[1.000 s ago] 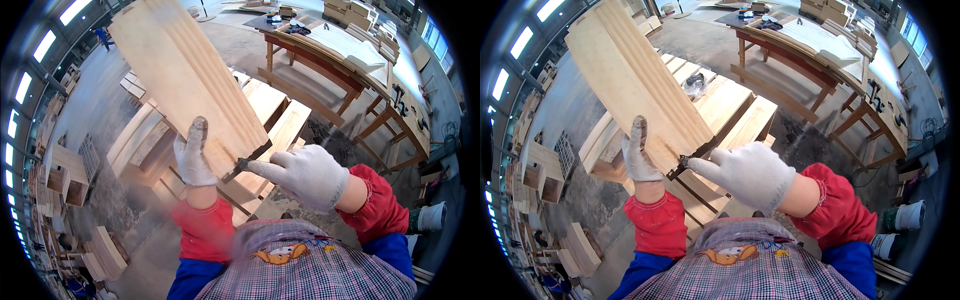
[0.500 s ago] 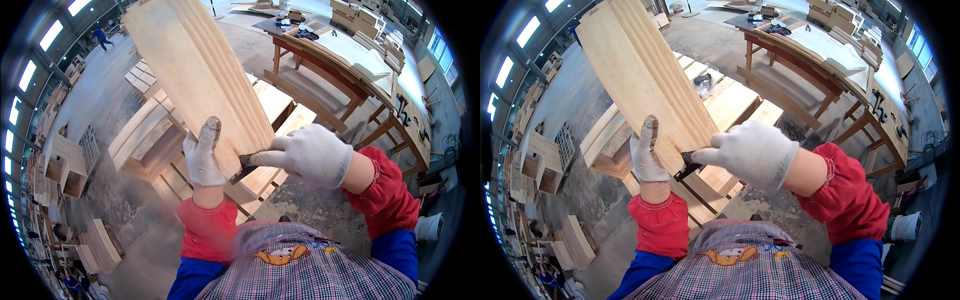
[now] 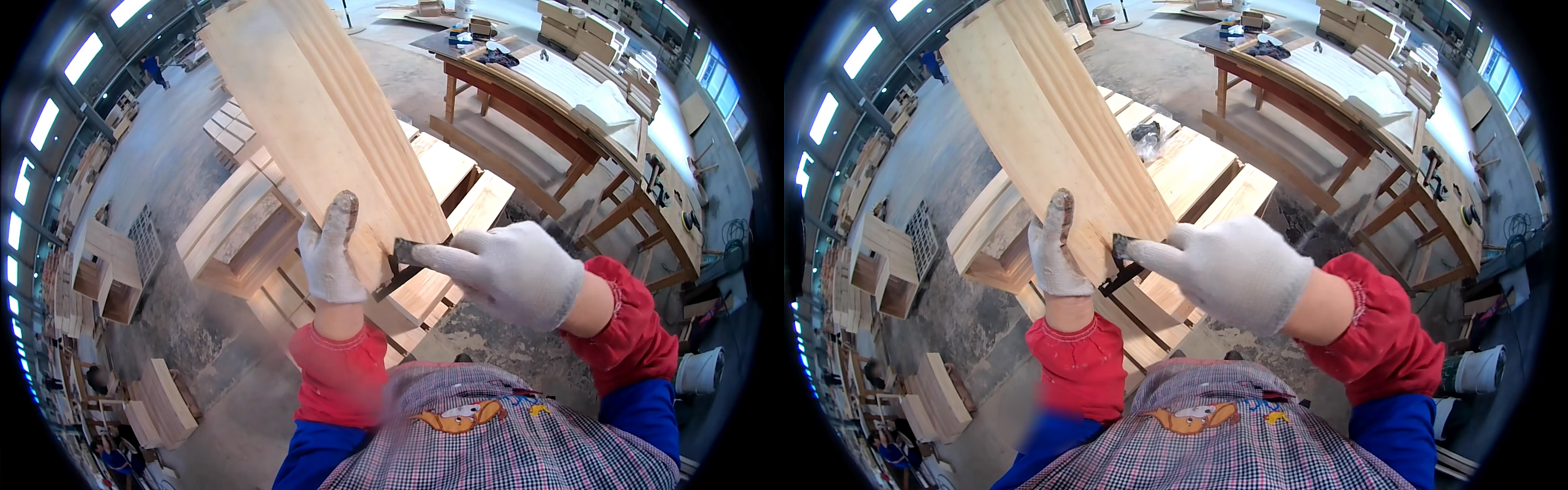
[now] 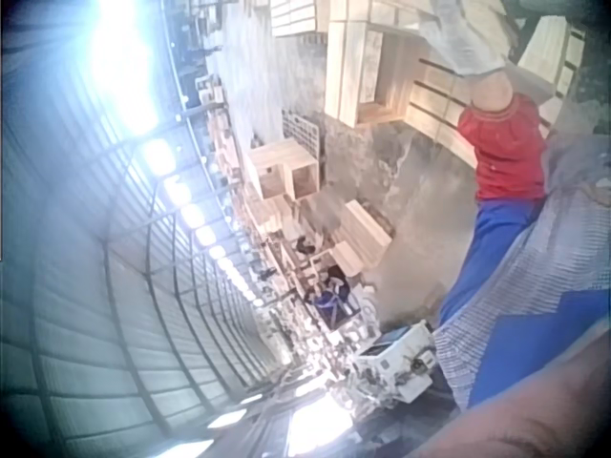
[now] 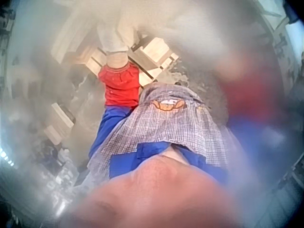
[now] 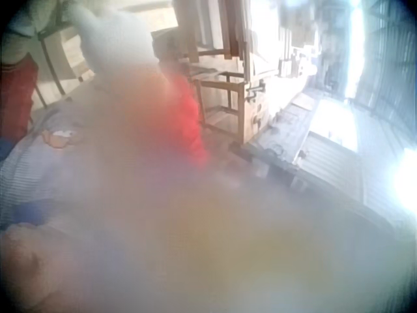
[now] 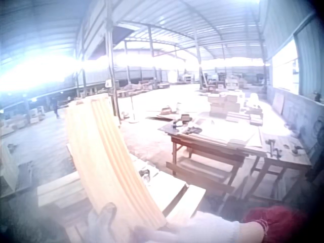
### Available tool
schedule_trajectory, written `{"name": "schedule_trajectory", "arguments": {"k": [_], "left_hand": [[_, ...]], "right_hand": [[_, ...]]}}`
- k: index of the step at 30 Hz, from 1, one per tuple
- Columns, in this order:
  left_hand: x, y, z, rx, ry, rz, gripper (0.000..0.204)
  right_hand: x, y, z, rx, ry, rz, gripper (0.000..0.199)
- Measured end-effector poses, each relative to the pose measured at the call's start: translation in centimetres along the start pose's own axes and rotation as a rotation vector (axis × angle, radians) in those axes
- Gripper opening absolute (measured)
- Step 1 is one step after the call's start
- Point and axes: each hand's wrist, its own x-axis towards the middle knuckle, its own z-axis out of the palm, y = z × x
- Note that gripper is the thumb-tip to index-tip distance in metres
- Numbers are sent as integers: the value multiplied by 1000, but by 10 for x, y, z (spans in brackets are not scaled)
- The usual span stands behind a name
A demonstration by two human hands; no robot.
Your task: The person applies a dark substance to the joints and edges of wooden boxes using a small metal scraper. They lift, turn, and rotate the boxes to coat multiple sides before placing them back on a stack.
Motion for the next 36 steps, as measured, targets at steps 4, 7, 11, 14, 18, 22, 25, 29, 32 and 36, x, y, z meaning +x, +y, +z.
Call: {"name": "schedule_trajectory", "arguments": {"k": [4,7,11,14,18,22,25,29,32,36], "left_hand": [[-1,-2,6,-20,20,-11,35],[-1,-5,2,-19,22,-8,33],[-4,-6,-1,18,25,5,30],[-2,-8,-7,45,-26,30,29],[-5,-15,-9,61,-27,41,29],[-6,-14,-13,44,-28,6,33],[-9,-14,-17,48,-39,-7,34],[-14,-15,-17,55,-55,-44,34],[-12,1,-10,104,-95,-53,32],[-4,10,0,189,-139,-51,29]], "right_hand": [[3,-16,32,48,74,76,51],[-17,-39,42,48,-95,165,53],[-24,-44,28,145,-172,207,54],[-17,-38,29,159,-16,150,51],[-23,-34,22,11,-241,142,54],[-29,-12,20,-14,-121,147,50],[-39,14,17,-53,-16,178,43],[-65,44,19,31,226,261,42],[-71,51,17,491,324,407,47],[-65,39,12,954,464,566,46]]}}
